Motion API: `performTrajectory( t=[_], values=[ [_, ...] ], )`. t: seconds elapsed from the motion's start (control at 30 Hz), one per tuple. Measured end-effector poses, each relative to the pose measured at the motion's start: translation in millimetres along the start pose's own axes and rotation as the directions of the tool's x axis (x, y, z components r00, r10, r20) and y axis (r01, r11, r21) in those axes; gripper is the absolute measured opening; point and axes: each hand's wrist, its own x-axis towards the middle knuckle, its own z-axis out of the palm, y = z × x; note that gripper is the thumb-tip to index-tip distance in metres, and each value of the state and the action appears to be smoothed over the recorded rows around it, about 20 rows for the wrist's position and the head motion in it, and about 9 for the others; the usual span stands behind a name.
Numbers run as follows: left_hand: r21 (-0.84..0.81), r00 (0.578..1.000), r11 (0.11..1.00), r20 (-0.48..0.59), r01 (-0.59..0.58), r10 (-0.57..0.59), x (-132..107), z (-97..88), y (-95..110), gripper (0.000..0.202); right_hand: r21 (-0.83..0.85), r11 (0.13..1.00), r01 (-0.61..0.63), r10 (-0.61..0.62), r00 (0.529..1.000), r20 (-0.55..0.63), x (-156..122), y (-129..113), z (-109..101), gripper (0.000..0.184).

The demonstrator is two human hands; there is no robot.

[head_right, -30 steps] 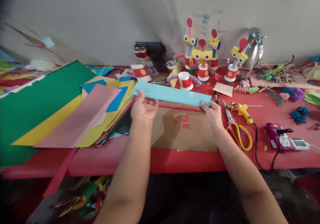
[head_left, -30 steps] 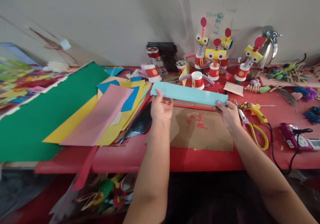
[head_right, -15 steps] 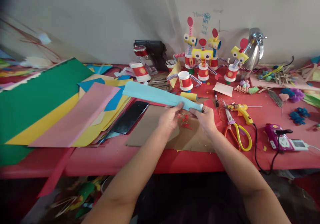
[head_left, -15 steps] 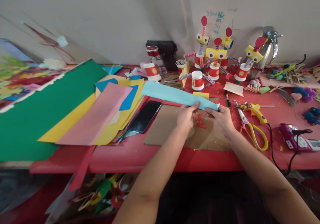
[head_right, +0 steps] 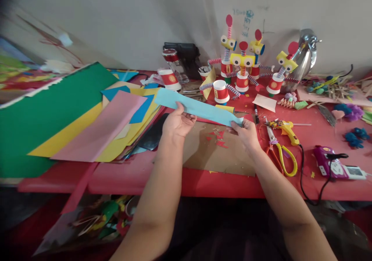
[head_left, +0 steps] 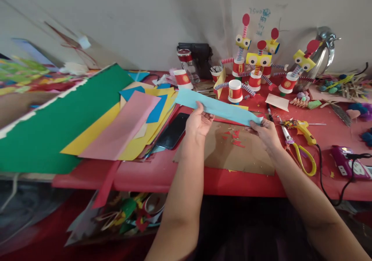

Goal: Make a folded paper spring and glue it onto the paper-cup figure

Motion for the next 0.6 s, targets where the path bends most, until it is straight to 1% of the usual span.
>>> performTrajectory(
  t=[0.07,0.13,0.2,0.27,0.33,0.43,0.5,0.6],
  values=[
    [0.010,0.999,0.999,0.033,-0.036,0.035,-1,-0.7,-4,0.026,0.018,1.000,0.001,-0.001,1.000,0.001,1,1,-1,0.034],
    [0.070,0.994,0.996,0.102,-0.046,0.039,-4,-1.8,-12,0.029,0.052,0.999,0.012,-0.011,1.000,-0.024,2,2,0,0.035],
    [0.188,0.981,0.982,0.194,-0.032,-0.005,-8,-2.8,-23,0.034,0.094,0.995,0.018,-0.014,0.999,-0.049,2,2,1,0.037],
    [0.299,0.968,0.954,0.248,-0.033,-0.044,-12,-3.6,-34,0.037,0.118,0.993,0.004,0.002,0.999,-0.048,1,1,3,0.039],
    [0.338,0.970,0.938,0.243,-0.079,-0.006,-13,-4.5,-40,0.038,0.095,0.995,-0.027,0.030,0.999,-0.023,-1,0,3,0.040],
    [0.305,0.973,0.938,0.210,-0.162,0.100,-9,-6.0,-38,0.037,-0.019,1.000,-0.022,0.022,1.000,0.010,-2,-3,1,0.037],
    [0.271,0.972,0.947,0.200,-0.173,0.120,-6,-6.3,-34,0.037,-0.101,0.995,0.020,-0.019,1.000,0.005,-3,-4,-1,0.036],
    [0.229,0.972,0.960,0.207,-0.161,0.114,-7,-4.5,-33,0.035,-0.175,0.983,0.051,-0.052,0.999,-0.006,-4,-4,-3,0.036]
  ],
)
